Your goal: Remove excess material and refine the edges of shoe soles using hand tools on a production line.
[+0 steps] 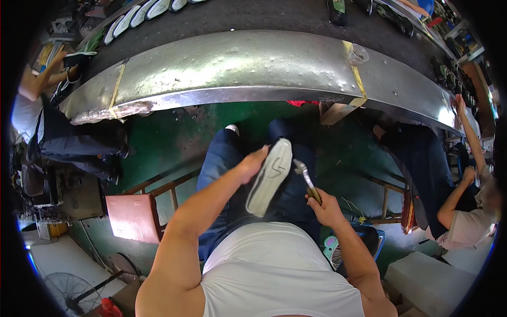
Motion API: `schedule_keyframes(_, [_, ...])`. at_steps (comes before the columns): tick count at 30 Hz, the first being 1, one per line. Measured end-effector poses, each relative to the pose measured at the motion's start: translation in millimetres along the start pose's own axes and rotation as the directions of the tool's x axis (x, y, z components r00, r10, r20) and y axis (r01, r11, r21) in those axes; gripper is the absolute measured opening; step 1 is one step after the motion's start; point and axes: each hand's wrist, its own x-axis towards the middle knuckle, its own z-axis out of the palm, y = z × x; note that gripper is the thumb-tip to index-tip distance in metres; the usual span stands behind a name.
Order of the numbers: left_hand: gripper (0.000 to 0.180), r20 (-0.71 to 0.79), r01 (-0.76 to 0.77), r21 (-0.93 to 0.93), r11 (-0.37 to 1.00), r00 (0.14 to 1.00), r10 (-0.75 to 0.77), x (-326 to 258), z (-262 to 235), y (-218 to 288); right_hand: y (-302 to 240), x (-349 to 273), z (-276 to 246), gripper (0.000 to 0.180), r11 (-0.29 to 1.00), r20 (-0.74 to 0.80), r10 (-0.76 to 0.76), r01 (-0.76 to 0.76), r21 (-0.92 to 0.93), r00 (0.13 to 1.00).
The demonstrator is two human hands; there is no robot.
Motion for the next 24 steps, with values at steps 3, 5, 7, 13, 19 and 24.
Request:
schedule_keyframes(3, [0.056, 0.069, -0.005, -0.233, 0.972, 0.997, 0.022, -8, -1, -37, -13, 5, -9, 0.043, 0.912, 0.174, -0.168, 0.22, -0.345, 0.97])
schedule_keyframes(5, [0.052, 0.042, -0.108, -0.24, 0.965, 0.992, 0.122, -9, 0, -47, -9, 15, -5, 0.048, 0.815, 0.231, -0.346, 0.414, -0.406, 0.909])
schedule_keyframes(7, [0.051, 0.04, -0.15, -0.246, 0.958, 0.986, 0.165, -10, 0, -49, -21, 26, 0, 0.048, 0.771, 0.244, -0.369, 0.442, -0.458, 0.897])
schedule_keyframes(13, [0.049, -0.059, -0.218, -0.157, 0.963, 0.976, 0.212, -19, 11, -50, -73, 52, 10, 0.041, 0.712, 0.34, -0.177, 0.359, -0.604, 0.924])
schedule_keyframes(19, [0.049, -0.034, -0.088, -0.387, 0.918, 0.996, 0.081, -24, 7, -40, -40, 61, 30, 0.026, 0.824, 0.257, -0.361, 0.436, -0.363, 0.896])
schedule_keyframes(24, [0.052, -0.115, -0.156, -0.232, 0.96, 0.985, 0.132, -2, 11, -65, -86, 65, 0, 0.026, 0.826, 0.446, 0.082, 0.189, -0.531, 0.891])
